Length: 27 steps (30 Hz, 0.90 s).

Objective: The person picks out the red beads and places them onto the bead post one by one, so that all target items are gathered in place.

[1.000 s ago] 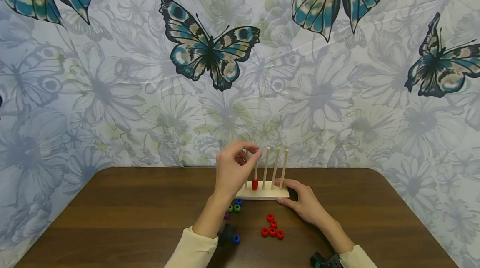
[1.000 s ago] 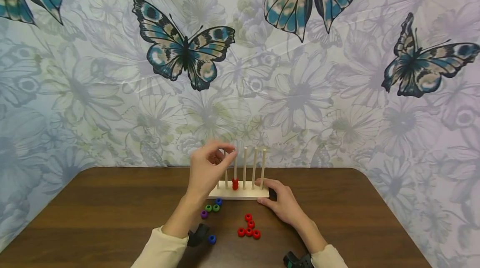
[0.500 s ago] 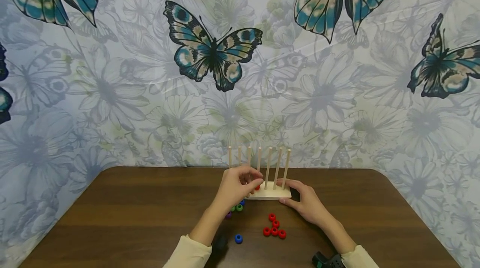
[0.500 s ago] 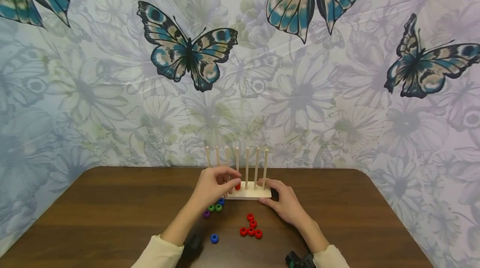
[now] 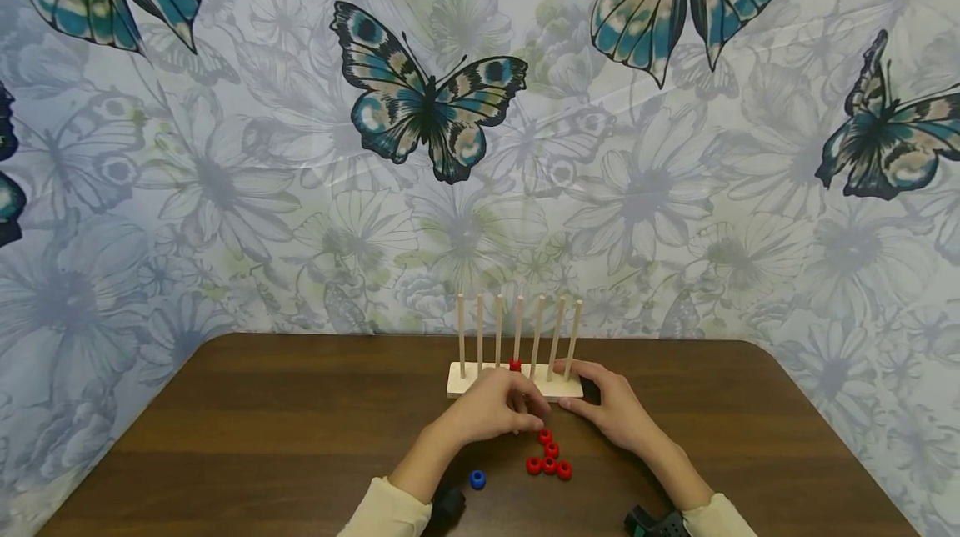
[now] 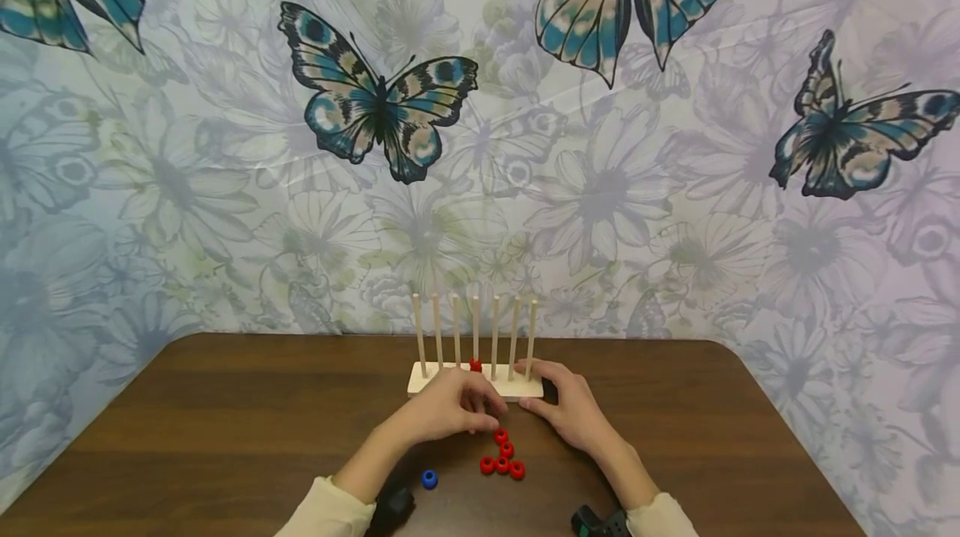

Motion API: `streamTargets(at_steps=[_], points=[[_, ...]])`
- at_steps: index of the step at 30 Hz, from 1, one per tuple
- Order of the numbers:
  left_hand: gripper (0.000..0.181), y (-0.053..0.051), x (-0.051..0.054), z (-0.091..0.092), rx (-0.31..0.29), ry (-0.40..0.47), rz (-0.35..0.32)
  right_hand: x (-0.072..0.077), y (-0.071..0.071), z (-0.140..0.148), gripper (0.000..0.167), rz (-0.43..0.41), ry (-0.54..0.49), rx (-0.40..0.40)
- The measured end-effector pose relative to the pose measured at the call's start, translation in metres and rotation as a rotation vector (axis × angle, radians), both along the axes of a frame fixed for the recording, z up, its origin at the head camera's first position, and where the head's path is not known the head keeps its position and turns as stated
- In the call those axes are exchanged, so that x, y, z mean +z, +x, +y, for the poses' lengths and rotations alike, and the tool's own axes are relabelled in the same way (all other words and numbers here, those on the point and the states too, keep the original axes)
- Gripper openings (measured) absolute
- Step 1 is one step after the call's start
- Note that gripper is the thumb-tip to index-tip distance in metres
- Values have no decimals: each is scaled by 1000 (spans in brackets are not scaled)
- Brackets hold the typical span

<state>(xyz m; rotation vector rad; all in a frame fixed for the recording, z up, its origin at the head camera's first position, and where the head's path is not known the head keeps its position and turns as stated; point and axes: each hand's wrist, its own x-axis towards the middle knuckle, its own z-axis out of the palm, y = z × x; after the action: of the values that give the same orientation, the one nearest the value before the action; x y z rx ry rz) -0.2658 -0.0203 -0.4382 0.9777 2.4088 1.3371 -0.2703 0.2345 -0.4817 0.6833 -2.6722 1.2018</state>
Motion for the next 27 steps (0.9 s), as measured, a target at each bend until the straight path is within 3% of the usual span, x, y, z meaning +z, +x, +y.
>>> streamTargets(at_steps=[3, 11, 22, 27], points=[[14, 3, -2, 4, -41, -52, 9, 0, 0, 0, 49, 3, 9, -4], [16, 8, -2, 10, -63, -93, 21, -1, 0, 1, 50, 4, 13, -12], [13, 9, 3, 9, -71, -121, 65, 0, 1, 1, 51, -6, 13, -13], [12, 5, 9, 6, -44, -95, 100, 0, 0, 1, 50, -6, 10, -14]])
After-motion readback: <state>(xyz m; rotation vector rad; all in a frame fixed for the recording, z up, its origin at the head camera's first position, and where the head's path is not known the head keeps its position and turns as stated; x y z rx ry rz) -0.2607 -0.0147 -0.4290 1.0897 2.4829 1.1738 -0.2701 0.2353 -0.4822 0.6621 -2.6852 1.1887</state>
